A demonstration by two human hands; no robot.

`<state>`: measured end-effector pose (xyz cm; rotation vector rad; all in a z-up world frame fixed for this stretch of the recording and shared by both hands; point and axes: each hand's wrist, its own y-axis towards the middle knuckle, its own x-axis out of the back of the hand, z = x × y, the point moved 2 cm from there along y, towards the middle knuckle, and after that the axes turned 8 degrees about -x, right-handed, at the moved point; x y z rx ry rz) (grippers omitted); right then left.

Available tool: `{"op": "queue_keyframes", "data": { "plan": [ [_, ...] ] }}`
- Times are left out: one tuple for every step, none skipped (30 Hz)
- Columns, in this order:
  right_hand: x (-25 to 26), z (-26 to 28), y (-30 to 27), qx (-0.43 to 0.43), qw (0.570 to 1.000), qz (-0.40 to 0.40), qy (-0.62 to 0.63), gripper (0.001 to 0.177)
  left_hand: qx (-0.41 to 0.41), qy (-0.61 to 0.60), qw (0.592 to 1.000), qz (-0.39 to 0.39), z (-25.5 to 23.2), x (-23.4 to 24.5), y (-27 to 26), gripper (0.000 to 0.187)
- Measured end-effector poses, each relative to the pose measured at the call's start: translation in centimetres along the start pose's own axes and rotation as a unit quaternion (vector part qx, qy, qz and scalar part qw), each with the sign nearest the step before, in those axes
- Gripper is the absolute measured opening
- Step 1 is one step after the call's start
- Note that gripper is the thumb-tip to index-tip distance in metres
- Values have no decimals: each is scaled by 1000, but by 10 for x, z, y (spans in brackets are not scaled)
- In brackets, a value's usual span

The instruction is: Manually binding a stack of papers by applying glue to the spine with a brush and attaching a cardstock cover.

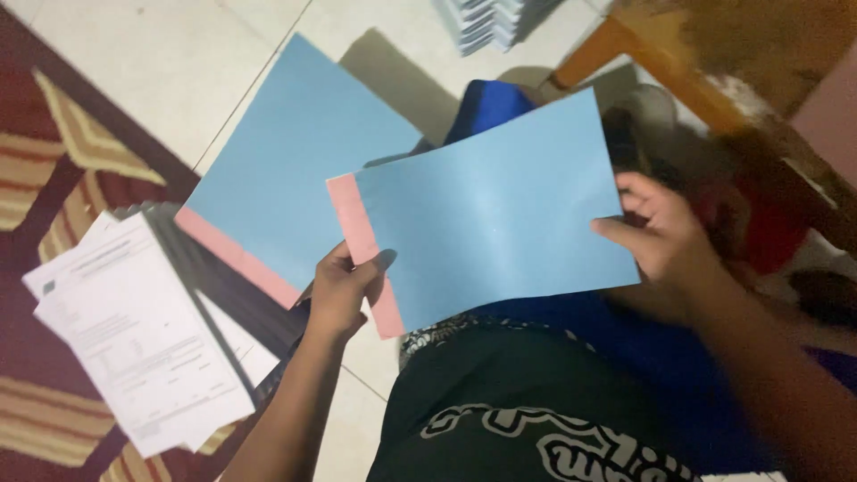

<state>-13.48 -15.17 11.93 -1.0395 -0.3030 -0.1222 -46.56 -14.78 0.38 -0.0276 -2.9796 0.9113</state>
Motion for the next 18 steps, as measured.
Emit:
{"op": "queue_keyframes", "data": {
  "plan": [
    [2,-16,27,2,1000,8,-6,46,1,-2,1000,-10,-2,4,-3,31],
    [3,-29,53,98,995,12,-16,44,15,-48,998,-31,-4,8,-6,27],
    [4,-41,79,193,981,16,-24,43,27,-94,994,-51,-7,12,-8,23],
    [-6,-13,70,196,980,24,-27,43,26,-96,993,-60,-8,19,-9,23],
    [-16,15,61,203,976,27,-80,45,13,-159,981,-114,-9,26,-10,18],
    [-25,42,52,210,968,29,-132,48,-1,-222,961,-166,-10,32,-11,18],
    [-38,50,71,212,967,34,-136,48,-2,-224,959,-172,2,49,-6,18],
    [-52,59,88,259,956,73,-120,47,-12,-190,959,-211,14,68,-2,26],
    [-67,68,105,304,940,115,-103,47,-22,-155,955,-252,25,88,1,34],
    [-83,80,111,305,939,123,-106,47,-21,-156,953,-259,4,85,-6,34],
    [-100,93,116,319,930,145,-112,39,5,-145,950,-275,-16,83,-13,28],
    [-117,105,121,333,920,167,-119,32,31,-134,947,-290,-37,81,-20,26],
    [-131,111,132,335,919,172,-120,32,31,-135,945,-296,-32,90,-15,26],
    [-146,117,143,357,905,200,-114,30,26,-144,935,-323,-27,99,-11,31],
    [-160,122,154,377,892,226,-107,28,22,-152,925,-348,-22,108,-7,37],
    [-168,127,150,377,891,229,-108,28,22,-152,924,-351,-21,115,-5,37],
    [-176,133,147,357,899,211,-139,30,55,-84,929,-357,-20,123,-3,40],
    [-184,139,145,336,906,193,-171,32,88,-15,929,-360,-19,131,-1,42]
  ]
}}
